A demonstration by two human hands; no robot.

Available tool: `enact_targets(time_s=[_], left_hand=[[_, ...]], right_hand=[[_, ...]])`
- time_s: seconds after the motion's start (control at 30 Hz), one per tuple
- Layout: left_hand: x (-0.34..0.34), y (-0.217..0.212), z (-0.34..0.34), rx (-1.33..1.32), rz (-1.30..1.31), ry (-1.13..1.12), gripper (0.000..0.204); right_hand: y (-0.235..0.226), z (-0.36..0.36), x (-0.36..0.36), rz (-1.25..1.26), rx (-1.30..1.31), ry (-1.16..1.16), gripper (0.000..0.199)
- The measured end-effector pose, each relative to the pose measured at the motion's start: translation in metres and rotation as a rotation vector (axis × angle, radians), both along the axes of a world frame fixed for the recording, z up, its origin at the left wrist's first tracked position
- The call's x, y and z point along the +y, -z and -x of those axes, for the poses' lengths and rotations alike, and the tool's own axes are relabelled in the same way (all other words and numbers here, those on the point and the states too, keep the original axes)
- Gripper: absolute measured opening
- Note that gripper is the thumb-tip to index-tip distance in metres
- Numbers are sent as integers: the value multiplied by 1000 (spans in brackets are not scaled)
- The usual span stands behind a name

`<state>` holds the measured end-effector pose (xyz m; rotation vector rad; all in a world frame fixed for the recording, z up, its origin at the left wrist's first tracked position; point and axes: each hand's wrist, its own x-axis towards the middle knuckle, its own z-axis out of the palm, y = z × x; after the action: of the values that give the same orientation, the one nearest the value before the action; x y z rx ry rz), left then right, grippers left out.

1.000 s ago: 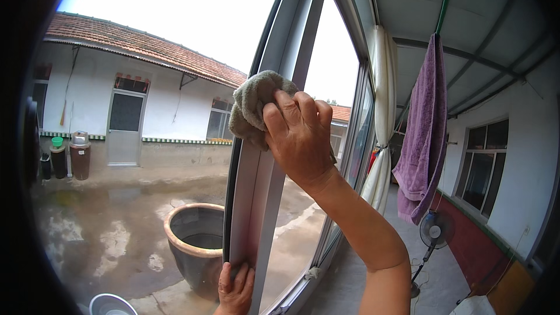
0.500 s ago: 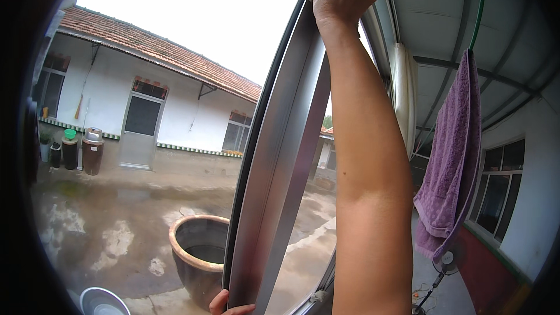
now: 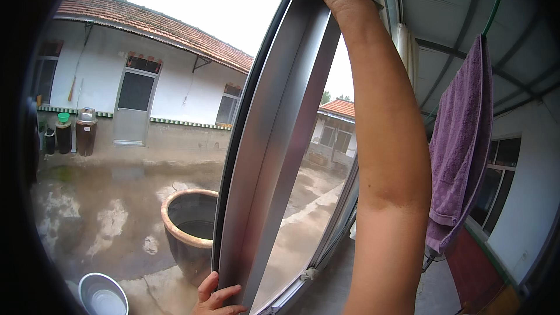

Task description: The person wipes the metal frame of a sliding window with a cloth. They clean the vertical edges and horizontal tracks of the frame, moving the cloth back and forth to remove dust or dirt. The person occasionally adjusts the cloth in their hands while continuing to wipe different sections of the window frame.

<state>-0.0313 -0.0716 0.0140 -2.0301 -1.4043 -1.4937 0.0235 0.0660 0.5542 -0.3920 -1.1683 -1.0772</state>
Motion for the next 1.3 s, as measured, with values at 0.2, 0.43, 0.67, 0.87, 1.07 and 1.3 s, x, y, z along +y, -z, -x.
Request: enact_targets(time_s=[0.2, 0.43, 0.67, 0.87, 1.07, 1.3], left_hand=[[5, 11, 0, 101, -30, -139, 27], [6, 19, -6, -24, -81, -52, 26], [-11, 28, -3, -193, -249, 123, 33], [-38, 44, 9, -214, -217, 30, 21], [-39, 57, 6, -285, -147, 51, 18], [-35, 65, 8, -296, -77, 60, 20]], right_hand=[[77, -2, 5, -288, -117, -130, 17], [179, -9, 8, -258, -205, -160, 12], [268, -8, 30, -439, -246, -321, 8], [374, -6, 25, -211, -250, -443, 13], [477, -19, 14, 72, -281, -426, 26], [649, -41, -9, 402, -464, -311, 21]])
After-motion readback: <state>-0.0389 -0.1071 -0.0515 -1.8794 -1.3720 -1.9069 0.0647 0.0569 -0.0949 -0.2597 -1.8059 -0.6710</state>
